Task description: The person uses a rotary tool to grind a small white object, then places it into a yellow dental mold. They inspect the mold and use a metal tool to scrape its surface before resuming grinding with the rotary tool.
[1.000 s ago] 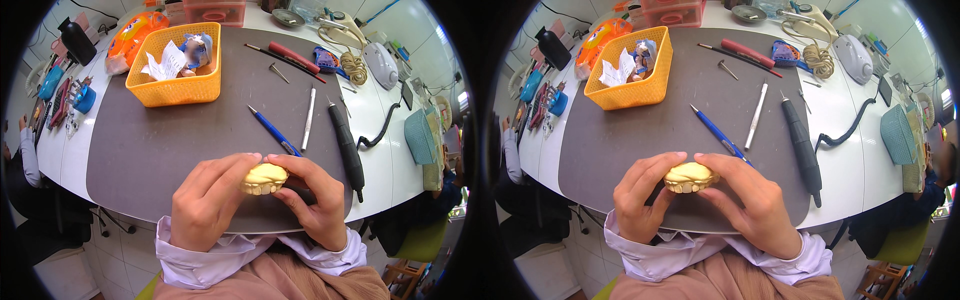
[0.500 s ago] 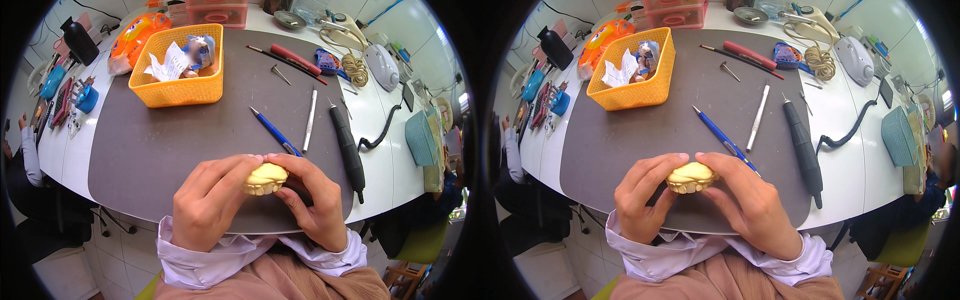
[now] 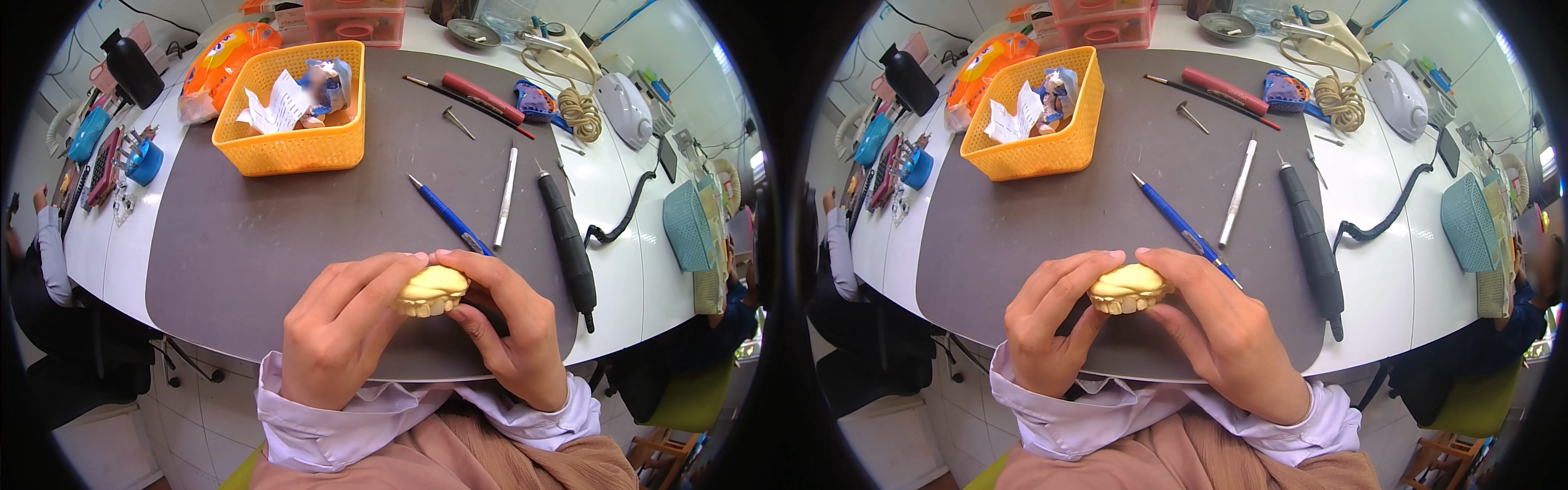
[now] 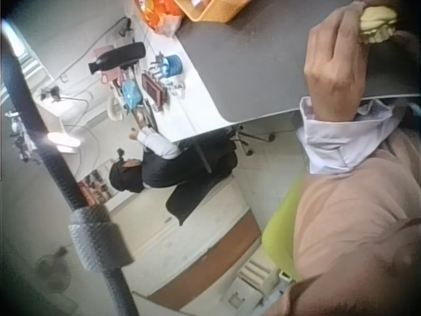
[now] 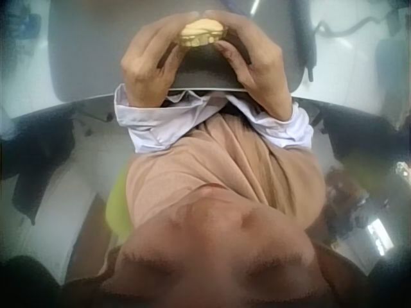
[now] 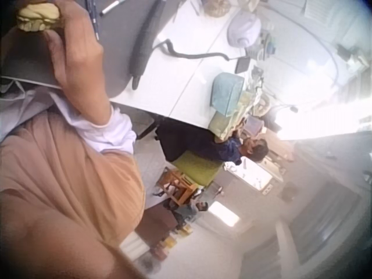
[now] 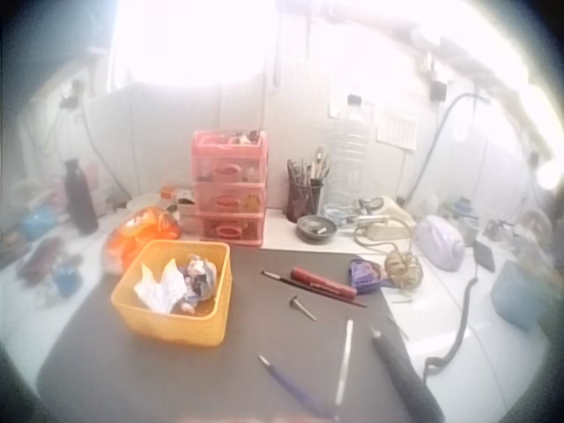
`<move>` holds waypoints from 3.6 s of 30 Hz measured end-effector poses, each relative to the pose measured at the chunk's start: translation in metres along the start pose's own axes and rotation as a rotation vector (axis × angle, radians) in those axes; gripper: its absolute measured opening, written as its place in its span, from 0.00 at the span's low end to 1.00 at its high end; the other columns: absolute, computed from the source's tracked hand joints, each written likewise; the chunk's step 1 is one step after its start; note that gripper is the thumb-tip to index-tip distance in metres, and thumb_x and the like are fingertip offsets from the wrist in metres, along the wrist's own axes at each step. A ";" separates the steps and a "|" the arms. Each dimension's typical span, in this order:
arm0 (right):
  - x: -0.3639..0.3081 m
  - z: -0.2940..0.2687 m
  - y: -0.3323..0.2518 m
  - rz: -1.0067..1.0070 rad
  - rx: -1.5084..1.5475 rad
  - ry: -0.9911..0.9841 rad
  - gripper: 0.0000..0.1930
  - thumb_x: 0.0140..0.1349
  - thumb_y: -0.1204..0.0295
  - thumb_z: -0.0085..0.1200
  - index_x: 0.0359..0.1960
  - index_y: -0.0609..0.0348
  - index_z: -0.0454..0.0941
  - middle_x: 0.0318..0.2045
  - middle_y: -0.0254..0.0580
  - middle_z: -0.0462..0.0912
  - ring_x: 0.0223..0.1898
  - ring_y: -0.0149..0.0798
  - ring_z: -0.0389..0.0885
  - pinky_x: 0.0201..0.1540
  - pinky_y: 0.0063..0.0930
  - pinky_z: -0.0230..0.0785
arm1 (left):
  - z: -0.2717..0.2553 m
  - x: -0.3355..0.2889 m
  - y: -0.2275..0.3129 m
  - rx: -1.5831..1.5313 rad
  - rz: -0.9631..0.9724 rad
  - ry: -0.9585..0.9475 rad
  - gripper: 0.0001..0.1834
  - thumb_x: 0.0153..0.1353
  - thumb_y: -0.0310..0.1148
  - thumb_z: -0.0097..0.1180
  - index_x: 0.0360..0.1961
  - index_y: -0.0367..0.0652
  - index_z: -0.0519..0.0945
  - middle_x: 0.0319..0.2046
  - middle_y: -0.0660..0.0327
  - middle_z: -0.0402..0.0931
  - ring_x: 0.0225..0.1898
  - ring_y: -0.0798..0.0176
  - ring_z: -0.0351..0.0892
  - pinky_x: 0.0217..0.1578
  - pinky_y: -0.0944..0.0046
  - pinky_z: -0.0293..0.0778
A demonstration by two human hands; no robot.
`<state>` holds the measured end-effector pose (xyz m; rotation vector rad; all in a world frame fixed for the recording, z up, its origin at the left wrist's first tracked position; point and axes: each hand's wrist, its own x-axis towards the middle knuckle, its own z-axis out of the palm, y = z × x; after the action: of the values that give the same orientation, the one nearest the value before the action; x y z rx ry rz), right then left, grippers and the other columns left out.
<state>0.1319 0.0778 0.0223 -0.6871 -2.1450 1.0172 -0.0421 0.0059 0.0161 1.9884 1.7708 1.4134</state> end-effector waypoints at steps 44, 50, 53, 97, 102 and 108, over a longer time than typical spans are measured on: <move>0.001 -0.002 -0.009 0.017 0.354 0.046 0.19 0.58 0.82 0.54 0.53 0.60 0.74 0.55 0.48 0.69 0.56 0.47 0.75 0.52 0.34 0.74 | -0.004 -0.009 0.029 -1.015 -0.534 -0.226 0.35 0.49 0.20 0.68 0.59 0.38 0.67 0.45 0.51 0.79 0.49 0.59 0.80 0.49 0.61 0.79; -0.004 0.001 -0.011 0.208 0.570 0.130 0.10 0.64 0.75 0.53 0.46 0.65 0.73 0.50 0.45 0.73 0.47 0.39 0.80 0.48 0.28 0.74 | 0.003 -0.012 0.035 -0.835 -0.494 -0.105 0.38 0.49 0.17 0.66 0.61 0.41 0.63 0.44 0.51 0.77 0.49 0.59 0.79 0.48 0.60 0.80; -0.010 0.006 -0.008 0.162 0.581 0.117 0.10 0.66 0.75 0.49 0.47 0.65 0.74 0.43 0.45 0.79 0.49 0.40 0.79 0.52 0.28 0.69 | 0.006 -0.013 0.034 -0.846 -0.513 0.028 0.36 0.49 0.16 0.67 0.59 0.41 0.64 0.42 0.53 0.76 0.48 0.60 0.79 0.46 0.61 0.81; -0.009 -0.001 -0.013 -0.093 0.109 0.076 0.23 0.46 0.71 0.72 0.43 0.72 0.79 0.35 0.50 0.84 0.32 0.38 0.83 0.36 0.25 0.74 | -0.013 -0.015 0.004 -0.223 -0.229 -0.120 0.21 0.58 0.34 0.60 0.52 0.38 0.77 0.44 0.53 0.81 0.44 0.51 0.78 0.47 0.60 0.72; -0.009 -0.002 -0.012 -0.120 0.089 0.096 0.22 0.47 0.73 0.71 0.45 0.69 0.80 0.36 0.49 0.84 0.33 0.40 0.83 0.35 0.25 0.74 | -0.005 -0.013 0.007 -0.261 -0.215 0.002 0.22 0.56 0.29 0.62 0.53 0.39 0.77 0.46 0.54 0.80 0.44 0.50 0.78 0.48 0.59 0.72; -0.009 0.000 -0.010 -0.181 0.070 0.132 0.22 0.46 0.74 0.71 0.44 0.68 0.81 0.32 0.47 0.83 0.28 0.37 0.82 0.30 0.25 0.73 | -0.005 -0.013 0.003 -0.272 -0.082 -0.024 0.22 0.52 0.22 0.62 0.51 0.40 0.77 0.46 0.54 0.80 0.44 0.51 0.79 0.47 0.59 0.73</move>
<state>0.1361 0.0663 0.0279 -0.5022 -2.0069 0.9201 -0.0418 -0.0075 0.0135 1.7672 1.5360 1.5059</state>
